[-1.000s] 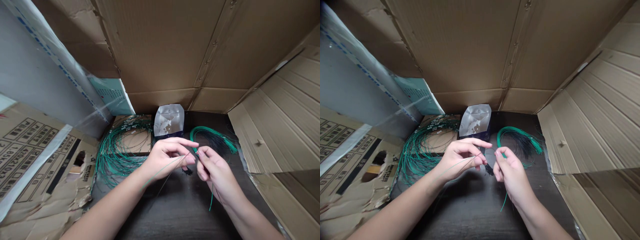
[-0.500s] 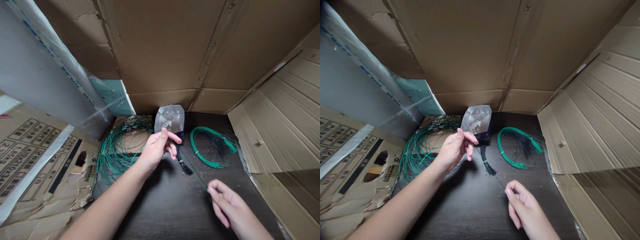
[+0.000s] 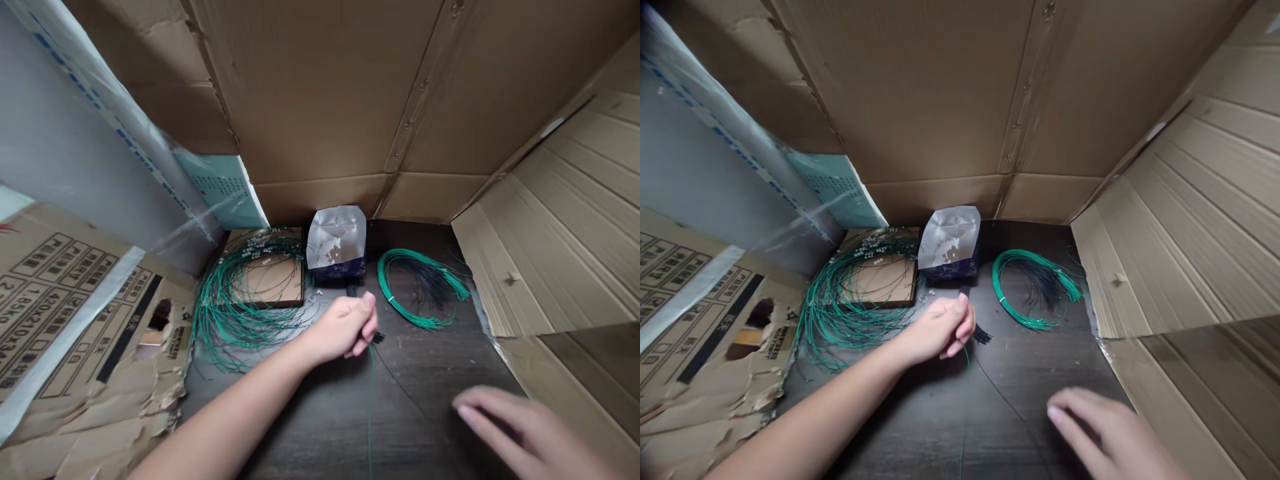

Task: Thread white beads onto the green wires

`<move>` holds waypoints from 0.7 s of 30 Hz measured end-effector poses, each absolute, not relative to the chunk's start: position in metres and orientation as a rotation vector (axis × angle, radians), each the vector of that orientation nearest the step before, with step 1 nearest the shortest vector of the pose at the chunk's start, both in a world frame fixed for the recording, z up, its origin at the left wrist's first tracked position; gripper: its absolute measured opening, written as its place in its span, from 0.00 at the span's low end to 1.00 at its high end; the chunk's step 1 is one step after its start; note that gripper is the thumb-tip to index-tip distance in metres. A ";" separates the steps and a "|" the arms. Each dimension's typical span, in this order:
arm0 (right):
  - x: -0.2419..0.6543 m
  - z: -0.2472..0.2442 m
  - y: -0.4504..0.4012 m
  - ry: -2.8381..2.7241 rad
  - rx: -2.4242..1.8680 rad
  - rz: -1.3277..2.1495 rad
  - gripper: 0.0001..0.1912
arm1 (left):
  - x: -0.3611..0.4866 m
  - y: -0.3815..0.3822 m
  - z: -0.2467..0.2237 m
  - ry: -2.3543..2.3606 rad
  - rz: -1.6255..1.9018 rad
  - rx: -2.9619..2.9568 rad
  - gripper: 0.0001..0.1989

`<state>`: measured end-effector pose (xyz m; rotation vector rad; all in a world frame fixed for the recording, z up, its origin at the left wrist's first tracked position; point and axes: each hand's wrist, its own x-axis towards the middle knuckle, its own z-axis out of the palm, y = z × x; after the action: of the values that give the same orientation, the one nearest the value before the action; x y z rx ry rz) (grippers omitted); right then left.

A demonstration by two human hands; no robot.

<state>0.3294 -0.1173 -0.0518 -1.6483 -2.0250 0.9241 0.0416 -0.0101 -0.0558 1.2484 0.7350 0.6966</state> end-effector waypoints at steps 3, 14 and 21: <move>0.307 -0.032 -0.078 -1.987 -1.577 0.780 0.19 | 0.047 -0.021 -0.051 0.693 0.575 1.357 0.37; 0.230 -0.018 -0.007 -1.694 -1.241 1.376 0.19 | 0.046 -0.024 -0.048 0.543 0.556 1.241 0.39; 0.246 -0.024 -0.002 -1.441 -1.296 1.078 0.24 | 0.045 -0.020 -0.054 0.610 0.699 1.126 0.39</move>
<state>0.2460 -0.0019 -0.0238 -1.2964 -1.4414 1.0782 0.0453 -0.0203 -0.0536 1.1256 0.6099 0.6995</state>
